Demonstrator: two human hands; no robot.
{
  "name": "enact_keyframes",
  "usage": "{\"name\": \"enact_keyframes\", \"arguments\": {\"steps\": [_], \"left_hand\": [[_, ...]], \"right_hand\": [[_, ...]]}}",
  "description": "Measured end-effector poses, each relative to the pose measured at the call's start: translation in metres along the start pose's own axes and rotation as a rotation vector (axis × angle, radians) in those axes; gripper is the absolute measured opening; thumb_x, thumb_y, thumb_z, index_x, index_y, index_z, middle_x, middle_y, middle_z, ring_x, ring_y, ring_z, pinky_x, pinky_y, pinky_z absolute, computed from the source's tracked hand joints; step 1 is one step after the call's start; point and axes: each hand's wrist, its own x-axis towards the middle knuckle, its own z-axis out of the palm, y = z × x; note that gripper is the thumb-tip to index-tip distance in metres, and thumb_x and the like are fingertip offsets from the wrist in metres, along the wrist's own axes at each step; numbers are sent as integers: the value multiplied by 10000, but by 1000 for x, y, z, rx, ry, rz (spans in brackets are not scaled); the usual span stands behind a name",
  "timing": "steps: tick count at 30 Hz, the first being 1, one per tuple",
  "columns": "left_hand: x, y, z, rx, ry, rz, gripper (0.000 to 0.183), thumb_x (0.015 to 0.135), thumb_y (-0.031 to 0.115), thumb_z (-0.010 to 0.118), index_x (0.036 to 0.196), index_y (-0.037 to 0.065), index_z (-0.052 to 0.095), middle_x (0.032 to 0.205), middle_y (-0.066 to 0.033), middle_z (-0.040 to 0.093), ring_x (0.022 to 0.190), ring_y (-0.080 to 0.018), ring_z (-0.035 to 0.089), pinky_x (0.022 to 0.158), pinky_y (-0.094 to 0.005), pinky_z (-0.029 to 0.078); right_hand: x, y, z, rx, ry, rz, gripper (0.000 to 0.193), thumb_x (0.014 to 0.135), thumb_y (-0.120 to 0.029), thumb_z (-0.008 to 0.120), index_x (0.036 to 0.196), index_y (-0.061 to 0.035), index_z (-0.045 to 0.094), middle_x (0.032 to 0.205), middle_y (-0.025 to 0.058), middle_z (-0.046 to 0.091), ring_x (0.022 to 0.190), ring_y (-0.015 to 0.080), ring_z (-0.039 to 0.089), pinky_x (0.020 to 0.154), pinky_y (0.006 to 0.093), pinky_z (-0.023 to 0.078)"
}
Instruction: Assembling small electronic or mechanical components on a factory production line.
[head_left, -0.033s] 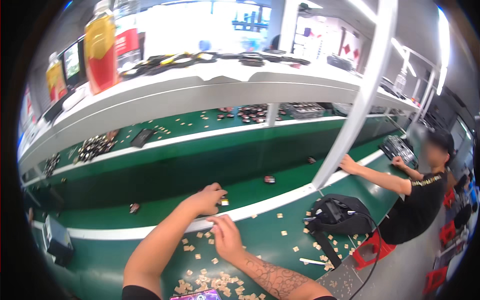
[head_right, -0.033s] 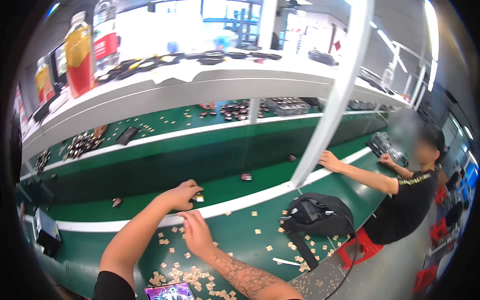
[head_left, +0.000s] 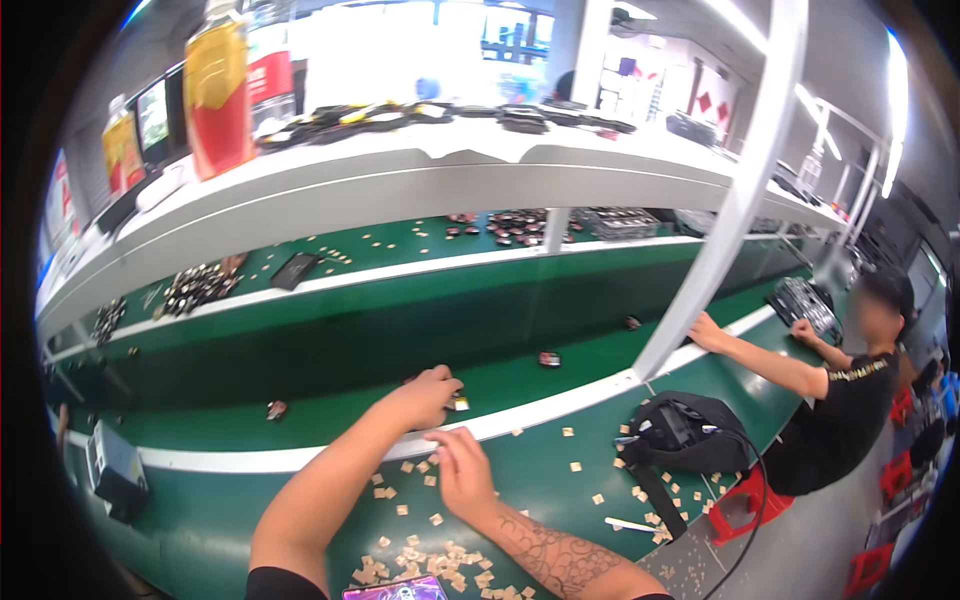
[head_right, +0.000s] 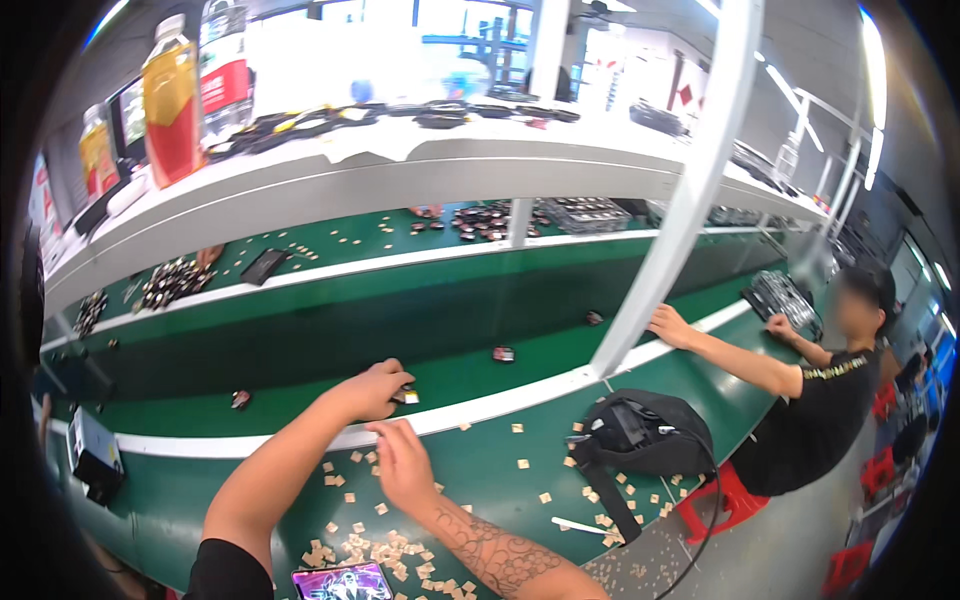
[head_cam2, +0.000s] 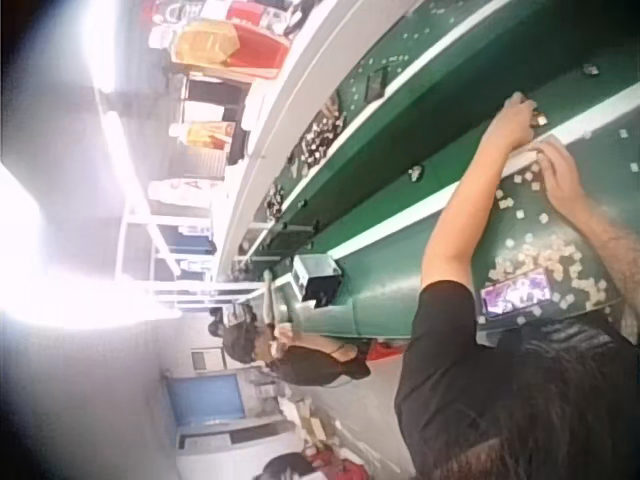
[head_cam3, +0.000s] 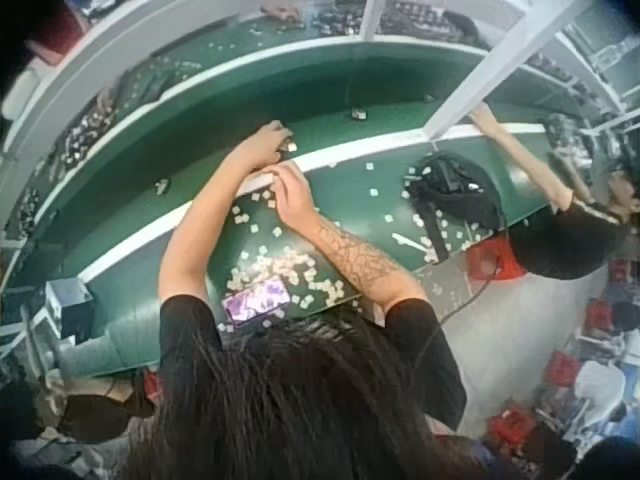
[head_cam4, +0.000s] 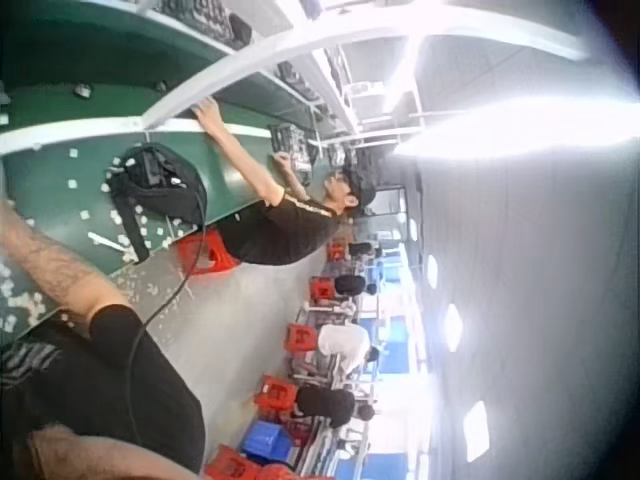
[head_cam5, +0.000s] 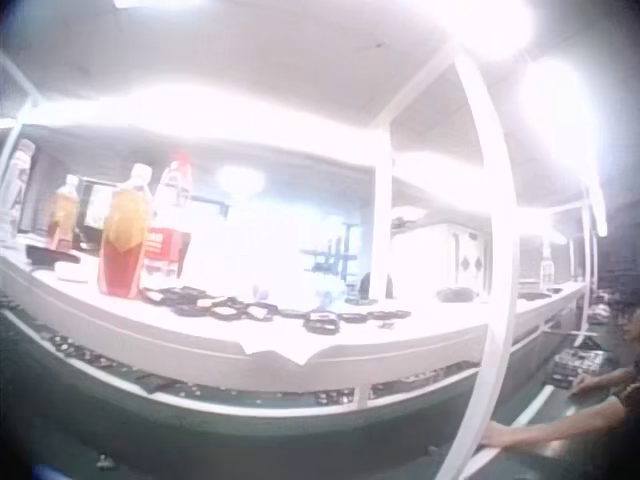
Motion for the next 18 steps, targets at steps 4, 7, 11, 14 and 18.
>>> {"name": "enact_keyframes", "arguments": {"steps": [4,7,11,14,18], "left_hand": [[-27,-3,13,27,109,2,402,898,149,761,1283,51,698,1253,-167,622,1177,-395,644,994,-483,541],[-61,6,4,-21,240,-10,397,896,203,773,1253,53,688,1184,-165,634,1120,-392,659,904,-474,575],[-141,17,9,-201,336,10,414,912,206,791,1283,53,690,1121,-153,649,1131,-360,653,954,-442,556],[-201,28,19,-257,303,-45,477,868,158,835,1305,53,675,1103,-133,624,1098,-342,635,957,-431,541],[-250,35,19,-290,304,-129,515,867,175,854,1335,59,672,1125,-122,613,1076,-329,639,943,-421,549]], "right_hand": [[0,7,4,-36,31,-16,180,1072,-49,545,1120,10,708,972,164,644,809,310,662,765,378,542],[2,2,0,-89,-33,-1,176,1072,-64,573,1014,10,722,862,150,640,763,275,657,719,365,533],[0,1,9,27,-151,38,151,1053,-42,564,1037,2,708,900,101,690,757,171,627,687,327,493],[-3,-4,10,17,-364,84,106,1053,-59,609,1058,-7,702,878,89,693,705,159,621,643,312,487],[0,-10,7,-127,-632,70,67,1032,-73,664,1014,-26,708,809,94,662,643,227,618,606,333,483]]}}
